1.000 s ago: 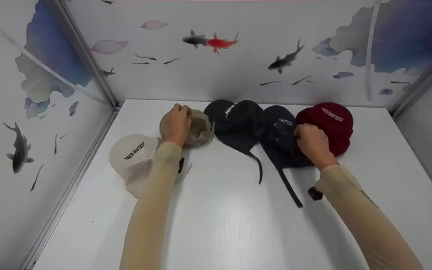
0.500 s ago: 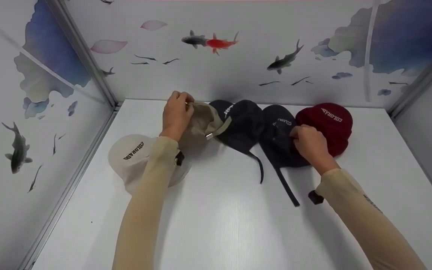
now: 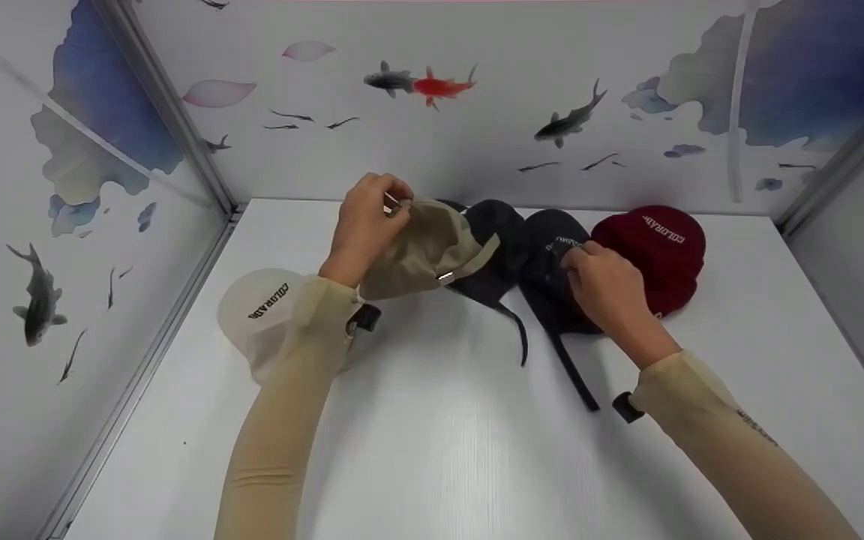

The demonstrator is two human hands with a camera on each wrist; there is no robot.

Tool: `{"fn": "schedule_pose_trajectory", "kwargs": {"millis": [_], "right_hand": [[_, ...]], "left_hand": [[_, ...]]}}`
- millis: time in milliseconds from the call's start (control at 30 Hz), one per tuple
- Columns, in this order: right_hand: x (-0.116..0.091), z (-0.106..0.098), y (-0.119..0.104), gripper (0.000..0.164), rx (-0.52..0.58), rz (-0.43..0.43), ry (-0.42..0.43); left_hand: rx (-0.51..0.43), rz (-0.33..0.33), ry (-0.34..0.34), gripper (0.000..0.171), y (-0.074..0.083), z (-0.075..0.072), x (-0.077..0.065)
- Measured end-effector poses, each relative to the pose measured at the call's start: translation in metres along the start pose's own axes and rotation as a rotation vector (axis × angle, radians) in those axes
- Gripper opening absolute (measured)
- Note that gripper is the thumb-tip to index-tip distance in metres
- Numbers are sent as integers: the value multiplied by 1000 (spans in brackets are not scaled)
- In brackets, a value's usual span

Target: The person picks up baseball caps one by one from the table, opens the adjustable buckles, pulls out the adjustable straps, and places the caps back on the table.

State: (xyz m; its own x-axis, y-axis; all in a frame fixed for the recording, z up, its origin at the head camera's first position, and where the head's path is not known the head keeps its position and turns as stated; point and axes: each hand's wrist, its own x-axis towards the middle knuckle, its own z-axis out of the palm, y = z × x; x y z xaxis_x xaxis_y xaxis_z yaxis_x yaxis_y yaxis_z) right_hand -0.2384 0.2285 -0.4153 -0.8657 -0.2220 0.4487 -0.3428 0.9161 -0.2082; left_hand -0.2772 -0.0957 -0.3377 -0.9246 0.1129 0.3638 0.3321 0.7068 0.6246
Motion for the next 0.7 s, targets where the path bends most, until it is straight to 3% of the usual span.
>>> {"fn": "schedule_pose_trajectory", "kwargs": {"millis": [333, 700], "right_hand": [[-11, -28, -58, 6, 65, -277, 195], [-31, -49, -96, 12, 158, -515, 237]], "left_hand": [[-25, 50, -62, 10, 23, -1, -20], [-163, 160, -118, 10, 44, 1, -48]]}}
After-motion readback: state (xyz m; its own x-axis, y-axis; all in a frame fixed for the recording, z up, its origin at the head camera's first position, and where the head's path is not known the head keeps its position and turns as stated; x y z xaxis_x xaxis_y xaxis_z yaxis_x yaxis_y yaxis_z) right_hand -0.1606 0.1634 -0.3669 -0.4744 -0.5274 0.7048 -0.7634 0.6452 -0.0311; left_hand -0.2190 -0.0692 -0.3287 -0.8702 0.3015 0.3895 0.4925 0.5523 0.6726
